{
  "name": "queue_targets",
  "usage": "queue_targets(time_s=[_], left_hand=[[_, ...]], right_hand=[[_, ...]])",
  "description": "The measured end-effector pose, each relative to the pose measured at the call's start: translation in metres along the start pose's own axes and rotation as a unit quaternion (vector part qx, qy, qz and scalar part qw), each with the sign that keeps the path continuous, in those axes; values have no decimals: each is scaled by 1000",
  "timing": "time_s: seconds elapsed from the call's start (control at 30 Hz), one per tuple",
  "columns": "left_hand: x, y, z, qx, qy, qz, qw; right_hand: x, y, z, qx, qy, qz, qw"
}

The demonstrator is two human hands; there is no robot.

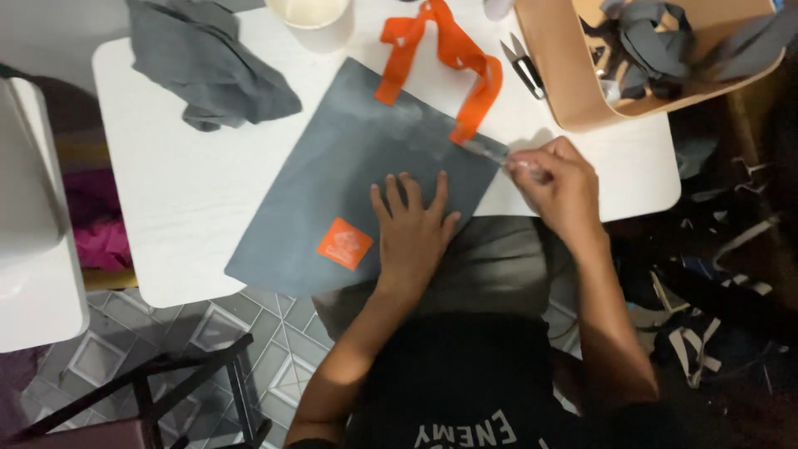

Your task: Applying adhesive to a grey tote bag and attaching orange handles/straps.

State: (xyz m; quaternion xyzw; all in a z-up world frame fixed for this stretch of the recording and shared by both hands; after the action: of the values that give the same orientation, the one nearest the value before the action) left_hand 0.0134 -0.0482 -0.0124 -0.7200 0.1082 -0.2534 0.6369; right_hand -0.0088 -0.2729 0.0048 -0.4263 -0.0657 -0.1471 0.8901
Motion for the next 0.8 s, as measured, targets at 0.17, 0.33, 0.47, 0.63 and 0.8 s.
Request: queue_targets(time_s=[0.17,0.33,0.47,0.63,0.8], left_hand=[[2,-2,0,25,8,12,1000],[1,-4,-1,29,0,6,1000],[0,-5,-2,29,-4,6,1000],[1,-5,0,21,-5,13,1000],[-1,-3,0,17,-4,13,1000]], right_hand=[[-10,4,3,-32,-3,0,999],[6,1,8,-135,-55,-36,989],[9,13,5,-125,-51,-17,991],[6,23,15,-135,-90,-8,987],[11,22,4,-141,-88,-46,985]])
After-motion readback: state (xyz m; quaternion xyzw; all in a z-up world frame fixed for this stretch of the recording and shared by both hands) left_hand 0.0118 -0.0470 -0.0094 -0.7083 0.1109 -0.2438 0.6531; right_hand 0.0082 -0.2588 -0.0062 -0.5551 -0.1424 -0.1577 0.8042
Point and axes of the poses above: each hand's wrist, its own x-axis towards the middle knuckle, its own y-axis out of the palm, z = x × y, the point moved 3 cm from there along x, towards the middle knuckle, and after that the axes turned 4 degrees about -y, right-handed, at the moved point
